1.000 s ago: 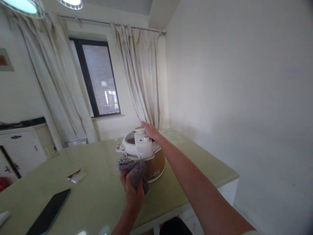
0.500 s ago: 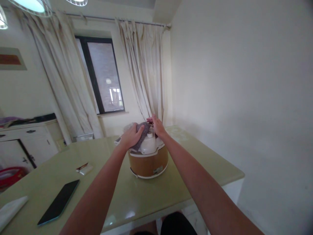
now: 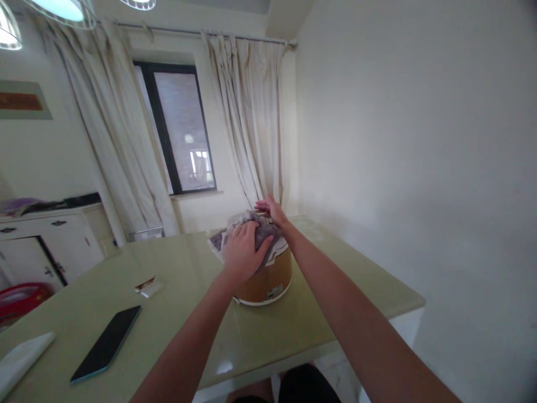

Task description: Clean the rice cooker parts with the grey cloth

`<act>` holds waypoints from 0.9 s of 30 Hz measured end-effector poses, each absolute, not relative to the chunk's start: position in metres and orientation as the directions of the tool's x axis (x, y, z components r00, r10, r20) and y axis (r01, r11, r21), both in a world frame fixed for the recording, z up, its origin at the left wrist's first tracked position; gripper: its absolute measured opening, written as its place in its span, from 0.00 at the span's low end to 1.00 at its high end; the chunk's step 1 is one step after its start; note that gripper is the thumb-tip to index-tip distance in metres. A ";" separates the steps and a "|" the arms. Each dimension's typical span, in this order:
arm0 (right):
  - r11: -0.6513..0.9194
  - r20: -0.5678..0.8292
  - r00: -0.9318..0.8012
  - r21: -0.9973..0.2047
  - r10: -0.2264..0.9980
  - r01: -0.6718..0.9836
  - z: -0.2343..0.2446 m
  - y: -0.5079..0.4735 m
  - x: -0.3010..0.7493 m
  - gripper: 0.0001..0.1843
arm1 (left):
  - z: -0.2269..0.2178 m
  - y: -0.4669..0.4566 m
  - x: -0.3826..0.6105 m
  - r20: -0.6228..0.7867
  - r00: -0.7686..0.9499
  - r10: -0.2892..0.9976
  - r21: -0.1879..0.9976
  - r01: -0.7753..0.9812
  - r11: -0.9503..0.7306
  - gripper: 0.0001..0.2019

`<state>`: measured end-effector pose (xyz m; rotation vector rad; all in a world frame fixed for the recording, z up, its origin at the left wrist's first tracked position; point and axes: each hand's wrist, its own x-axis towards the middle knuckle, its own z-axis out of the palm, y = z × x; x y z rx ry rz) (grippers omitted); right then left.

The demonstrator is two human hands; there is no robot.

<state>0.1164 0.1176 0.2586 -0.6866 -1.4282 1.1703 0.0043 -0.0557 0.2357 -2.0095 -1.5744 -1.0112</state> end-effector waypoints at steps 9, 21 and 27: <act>0.159 0.230 -0.323 -0.959 0.918 -0.233 0.261 0.123 0.129 0.37 | 0.286 -0.018 0.007 0.517 0.358 0.778 0.053 0.894 -0.446 0.26; 0.350 0.370 -0.296 -0.929 0.881 -0.120 0.256 0.111 0.126 0.37 | 0.247 0.015 -0.101 0.424 -0.090 0.901 0.582 0.790 -0.195 0.33; 0.506 0.518 -0.269 -0.855 0.812 -0.115 0.247 0.110 0.125 0.35 | 0.249 0.027 -0.120 0.406 -0.018 0.914 0.562 0.794 -0.234 0.32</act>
